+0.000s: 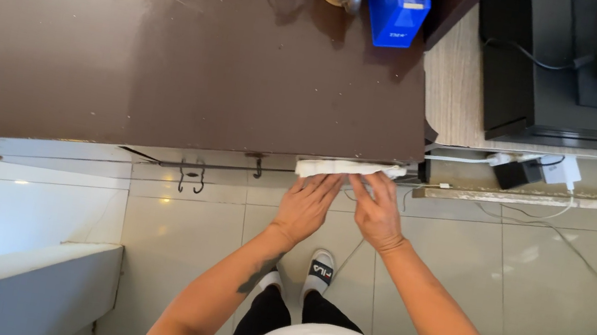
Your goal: Cleaning a POS system and the surrounding counter area using a cloth.
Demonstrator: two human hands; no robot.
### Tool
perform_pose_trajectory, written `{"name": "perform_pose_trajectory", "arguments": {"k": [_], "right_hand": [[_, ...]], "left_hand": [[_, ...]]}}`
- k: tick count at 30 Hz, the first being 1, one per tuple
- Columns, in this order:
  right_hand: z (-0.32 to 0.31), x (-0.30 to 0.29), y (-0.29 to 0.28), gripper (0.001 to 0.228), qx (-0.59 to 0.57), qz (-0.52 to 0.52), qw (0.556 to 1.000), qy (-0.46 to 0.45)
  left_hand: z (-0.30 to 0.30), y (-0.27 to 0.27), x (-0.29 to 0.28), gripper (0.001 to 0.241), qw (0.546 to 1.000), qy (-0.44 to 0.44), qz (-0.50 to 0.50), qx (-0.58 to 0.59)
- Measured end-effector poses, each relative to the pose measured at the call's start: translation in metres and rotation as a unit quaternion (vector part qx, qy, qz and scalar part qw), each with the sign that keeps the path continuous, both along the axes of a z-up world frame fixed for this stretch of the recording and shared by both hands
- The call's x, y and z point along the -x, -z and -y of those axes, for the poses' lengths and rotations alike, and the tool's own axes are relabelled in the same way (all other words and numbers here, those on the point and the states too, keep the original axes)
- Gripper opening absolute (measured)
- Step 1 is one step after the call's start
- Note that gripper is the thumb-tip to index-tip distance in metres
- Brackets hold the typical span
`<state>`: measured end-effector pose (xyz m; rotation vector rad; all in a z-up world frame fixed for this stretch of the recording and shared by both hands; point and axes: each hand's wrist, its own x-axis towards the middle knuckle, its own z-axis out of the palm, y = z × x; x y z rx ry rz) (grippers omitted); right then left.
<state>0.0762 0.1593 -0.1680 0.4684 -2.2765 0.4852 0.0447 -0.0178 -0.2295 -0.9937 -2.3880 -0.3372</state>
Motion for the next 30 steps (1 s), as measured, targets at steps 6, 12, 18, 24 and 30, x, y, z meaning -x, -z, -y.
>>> {"name": "perform_pose_trajectory", "arguments": {"k": [6,12,18,24,30], "right_hand": [[-0.034,-0.005,0.0,0.032,0.009,-0.006,1.0,-0.007],[0.008,0.012,0.007,0.034,0.006,0.005,0.997,-0.077],[0.037,0.025,0.027,0.038,-0.043,-0.006,0.995,-0.086],[0.023,0.024,0.08,0.037,-0.075,0.022,0.994,-0.082],[-0.009,0.012,0.123,0.04,-0.038,0.033,0.997,-0.054]], "left_hand": [[-0.038,-0.019,-0.008,0.056,1.0,-0.015,-0.02,-0.016],[0.016,-0.002,-0.005,0.052,0.994,-0.097,-0.054,0.022],[0.039,0.012,-0.004,0.05,0.987,-0.15,-0.057,0.022],[0.03,0.071,-0.006,0.051,0.992,-0.12,-0.013,0.021],[-0.004,0.098,-0.014,0.052,0.996,-0.077,0.045,0.02]]}}
